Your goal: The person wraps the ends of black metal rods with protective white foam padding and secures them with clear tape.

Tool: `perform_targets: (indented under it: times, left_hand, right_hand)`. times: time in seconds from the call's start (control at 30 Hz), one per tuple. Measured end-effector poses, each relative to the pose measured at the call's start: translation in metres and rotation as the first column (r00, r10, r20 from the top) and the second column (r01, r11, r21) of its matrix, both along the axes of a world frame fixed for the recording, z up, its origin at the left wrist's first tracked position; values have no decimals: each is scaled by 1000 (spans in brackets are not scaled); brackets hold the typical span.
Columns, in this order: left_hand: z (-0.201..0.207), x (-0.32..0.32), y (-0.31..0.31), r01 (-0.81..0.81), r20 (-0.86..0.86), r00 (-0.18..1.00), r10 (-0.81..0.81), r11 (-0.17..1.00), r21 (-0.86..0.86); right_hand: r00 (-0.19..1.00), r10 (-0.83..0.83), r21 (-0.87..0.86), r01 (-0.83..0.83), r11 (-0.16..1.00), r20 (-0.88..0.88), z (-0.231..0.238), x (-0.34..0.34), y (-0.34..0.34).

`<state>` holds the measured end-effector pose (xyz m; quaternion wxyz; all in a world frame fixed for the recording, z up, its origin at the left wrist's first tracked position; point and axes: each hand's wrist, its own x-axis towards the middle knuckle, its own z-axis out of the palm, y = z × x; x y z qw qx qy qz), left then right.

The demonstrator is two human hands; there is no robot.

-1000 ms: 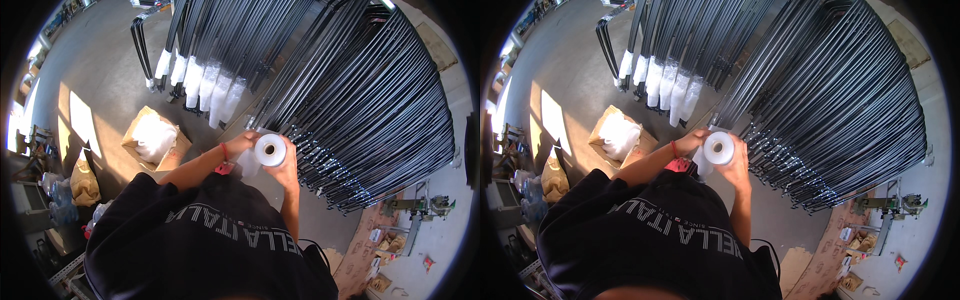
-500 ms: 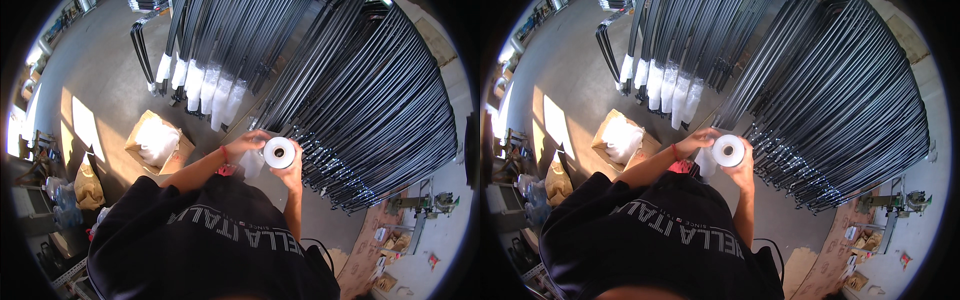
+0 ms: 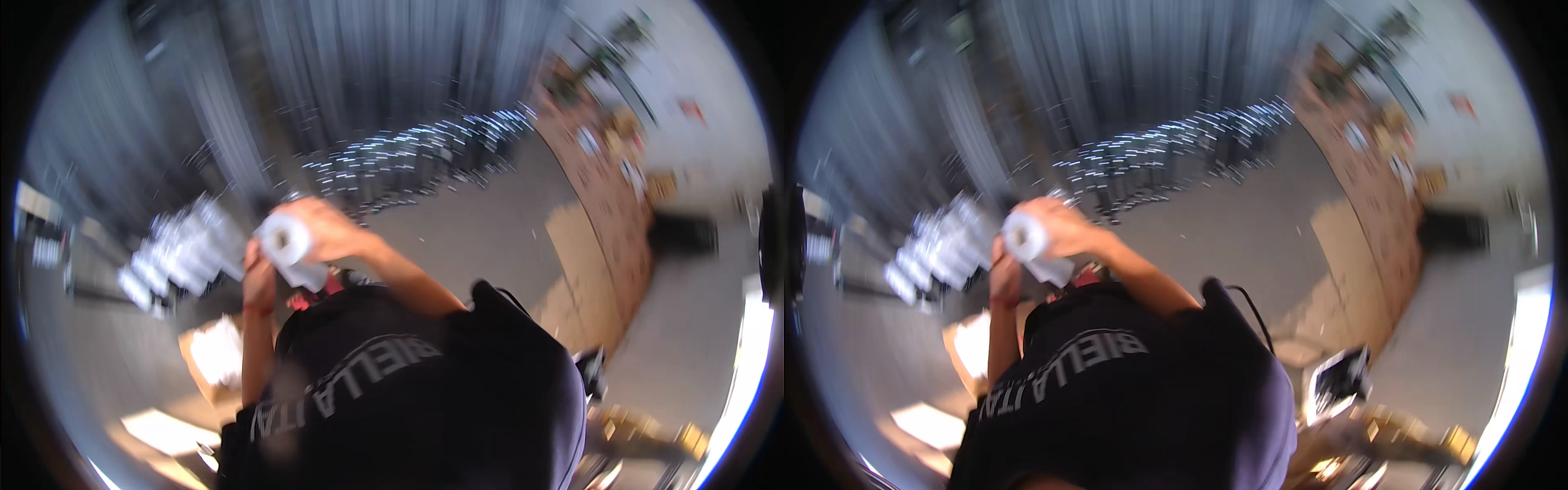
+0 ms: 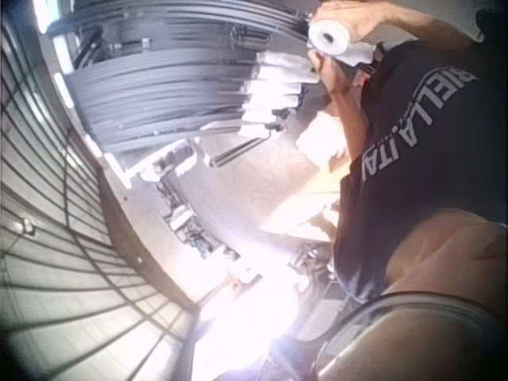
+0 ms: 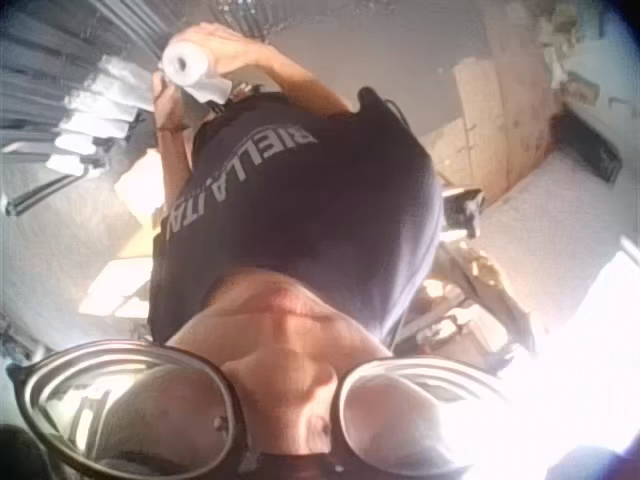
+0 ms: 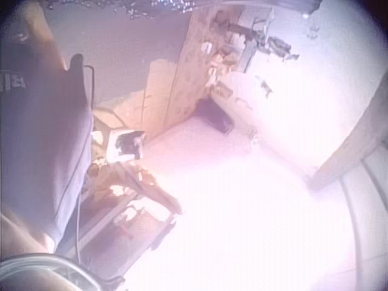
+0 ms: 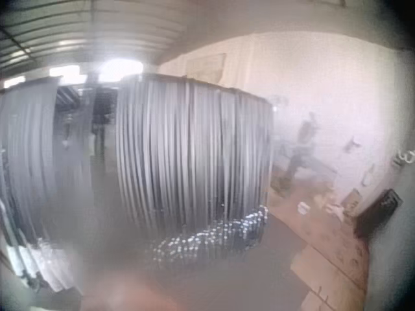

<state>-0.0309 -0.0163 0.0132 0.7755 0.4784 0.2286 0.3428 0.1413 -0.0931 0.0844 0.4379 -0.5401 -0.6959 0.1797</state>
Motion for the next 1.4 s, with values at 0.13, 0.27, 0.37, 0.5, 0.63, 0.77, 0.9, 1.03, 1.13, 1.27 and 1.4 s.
perform_targets:
  times: [0.13, 0.27, 0.37, 0.5, 0.63, 0.77, 0.9, 1.03, 1.13, 1.27, 1.4]
  left_hand:
    - [-3, 0, 15, 137, -143, 983, -117, 981, 136]
    - [3, -4, 20, 124, -43, 991, -124, 992, 3]
    - [-3, 10, 21, 144, -9, 990, -144, 989, -30]
    - [-1, 5, 23, 75, -41, 996, -79, 994, -82]
    - [-20, -5, 30, 16, -16, 1000, -15, 993, 117]
    - [-16, -1, 29, 77, -50, 996, -72, 991, 107]
    - [-12, -1, 24, 69, -49, 997, -63, 989, 133]
    - [0, -2, 19, 43, 0, 999, -43, 996, 77]
    - [2, -5, 21, 100, 33, 994, -102, 994, 34]
    - [-4, -2, 19, 57, -5, 998, -57, 998, 2]
    - [-11, -2, 15, -7, 59, 998, 12, 997, -75]
  right_hand:
    - [998, 51, 17, -50, 999, -46, -8, 16, 1]
    - [1000, 8, -48, -10, 999, -27, -3, 6, 10]
    - [1000, -32, -294, 31, 955, 1, 19, 9, 3]
    - [1000, 7, -303, -6, 953, 0, -23, 6, 8]
    - [994, 109, -277, -105, 955, -2, -35, 2, 9]
    - [978, 202, -283, -179, 942, 56, -22, 9, 15]
    - [977, 212, -302, -198, 933, 15, -25, 14, 17]
    - [991, 122, -370, -133, 919, -54, -28, 9, 15]
    - [986, 95, -403, -145, 904, -139, -17, 5, 9]
    - [991, 133, -367, -131, 921, -18, -19, 5, 10]
    - [1000, 26, -413, -24, 911, -1, -15, 1, 8]
